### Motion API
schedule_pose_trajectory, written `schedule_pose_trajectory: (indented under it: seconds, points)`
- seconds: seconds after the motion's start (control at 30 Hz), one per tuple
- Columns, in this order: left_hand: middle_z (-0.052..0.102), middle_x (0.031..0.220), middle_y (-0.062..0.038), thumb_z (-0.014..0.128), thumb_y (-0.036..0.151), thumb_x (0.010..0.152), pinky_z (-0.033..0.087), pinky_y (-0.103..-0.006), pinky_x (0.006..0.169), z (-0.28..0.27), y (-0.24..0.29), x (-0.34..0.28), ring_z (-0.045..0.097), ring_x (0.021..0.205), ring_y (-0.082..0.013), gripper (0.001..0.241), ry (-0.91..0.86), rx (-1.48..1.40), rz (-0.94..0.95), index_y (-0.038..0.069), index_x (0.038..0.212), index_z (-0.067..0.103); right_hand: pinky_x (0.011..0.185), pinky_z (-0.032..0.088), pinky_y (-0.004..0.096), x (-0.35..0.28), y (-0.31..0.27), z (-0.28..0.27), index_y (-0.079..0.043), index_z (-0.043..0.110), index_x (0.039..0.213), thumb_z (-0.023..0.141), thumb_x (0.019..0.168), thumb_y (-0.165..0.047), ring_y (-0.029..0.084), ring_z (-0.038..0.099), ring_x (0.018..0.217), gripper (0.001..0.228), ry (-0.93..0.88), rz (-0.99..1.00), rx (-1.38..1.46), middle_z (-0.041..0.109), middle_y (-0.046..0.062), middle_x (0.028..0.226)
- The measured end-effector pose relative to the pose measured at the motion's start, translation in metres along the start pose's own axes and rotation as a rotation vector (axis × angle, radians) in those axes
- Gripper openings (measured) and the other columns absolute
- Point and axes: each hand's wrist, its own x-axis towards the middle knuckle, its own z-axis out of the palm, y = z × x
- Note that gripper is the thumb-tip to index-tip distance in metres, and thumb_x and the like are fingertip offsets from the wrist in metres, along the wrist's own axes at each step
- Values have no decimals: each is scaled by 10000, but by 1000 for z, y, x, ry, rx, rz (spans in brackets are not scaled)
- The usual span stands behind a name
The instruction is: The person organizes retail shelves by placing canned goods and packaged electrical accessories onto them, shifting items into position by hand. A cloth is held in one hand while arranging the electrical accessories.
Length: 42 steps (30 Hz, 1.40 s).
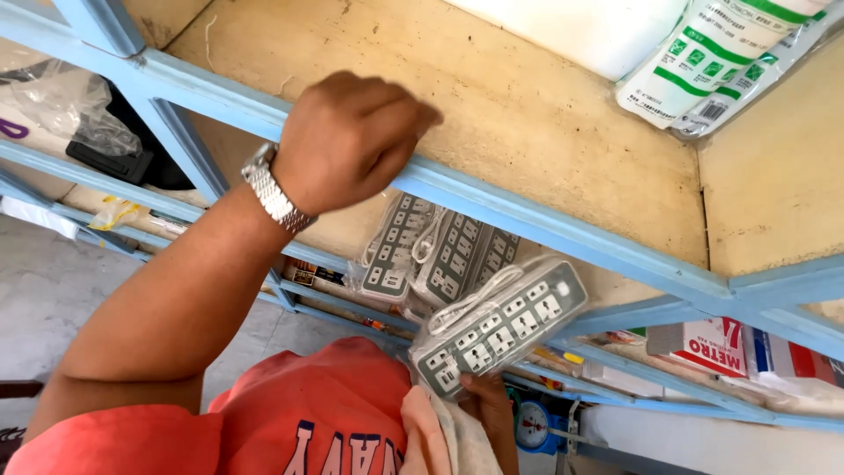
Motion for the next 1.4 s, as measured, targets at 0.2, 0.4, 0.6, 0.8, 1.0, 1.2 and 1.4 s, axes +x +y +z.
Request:
schedule_pose_trajectory:
  seconds: [0.2, 0.4, 0.6, 0.8, 1.0, 1.2, 1.4]
  points:
    - [677, 1206, -99, 708, 61, 895, 488, -524, 1071, -5, 29, -73, 657, 1224, -302, 206, 98, -30, 95, 115, 1092, 724, 991, 536, 475, 0, 14, 2, -21, 565, 1340, 687, 697, 101, 331, 678, 1099, 665, -109, -52, -118, 694, 170, 1190]
    - [651, 1250, -85, 718, 92, 846, 436, -522, 1087, -1, 54, -159, 593, 1282, -291, 307, -112, -248, -189, 128, 1150, 704, 1039, 500, 495, -11, 48, -64, -36, 562, 1381, 683, 764, -11, 323, 644, 1170, 629, -246, -129, -127, 669, 154, 1264]
    - [548, 1401, -166, 786, 181, 849, 497, -426, 1037, 4, 69, -210, 580, 1273, -363, 621, -403, -770, -439, 86, 1410, 536, 1086, 462, 514, 29, 56, -86, -51, 558, 1421, 680, 830, -124, 315, 610, 1241, 608, -422, -179, -135, 644, 137, 1337]
    - [550, 1396, -169, 790, 211, 854, 550, -403, 947, 10, 76, -236, 657, 1153, -314, 759, -479, -902, -625, 71, 1489, 398, 1134, 425, 532, 68, 57, -57, -66, 554, 1462, 678, 897, -236, 306, 575, 1313, 603, -571, -247, -107, 620, 120, 1410]
    - [707, 1218, -120, 748, 202, 880, 550, -353, 877, 18, 58, -270, 657, 1044, -203, 682, -396, -1190, -1035, 77, 1472, 433, 1182, 388, 551, 88, 30, 3, -81, 551, 1502, 677, 963, -348, 298, 541, 1384, 615, -683, -348, -55, 595, 103, 1484]
    - [671, 1329, -66, 688, 125, 914, 484, -336, 1073, 12, 45, -287, 608, 1260, -147, 578, -200, -1520, -1132, 23, 1436, 461, 1166, 340, 589, 30, -9, 91, -28, 515, 1533, 626, 993, -460, 350, 503, 1408, 701, -658, -361, 73, 567, 153, 1526]
    - [679, 1280, -70, 632, 135, 882, 533, -279, 968, 2, 31, -294, 648, 1151, -121, 582, -102, -1445, -1188, 49, 1447, 520, 994, 457, 553, 39, -23, 55, 13, 483, 1475, 548, 1050, -358, 340, 598, 1246, 567, -261, -302, -261, 615, 173, 1398]
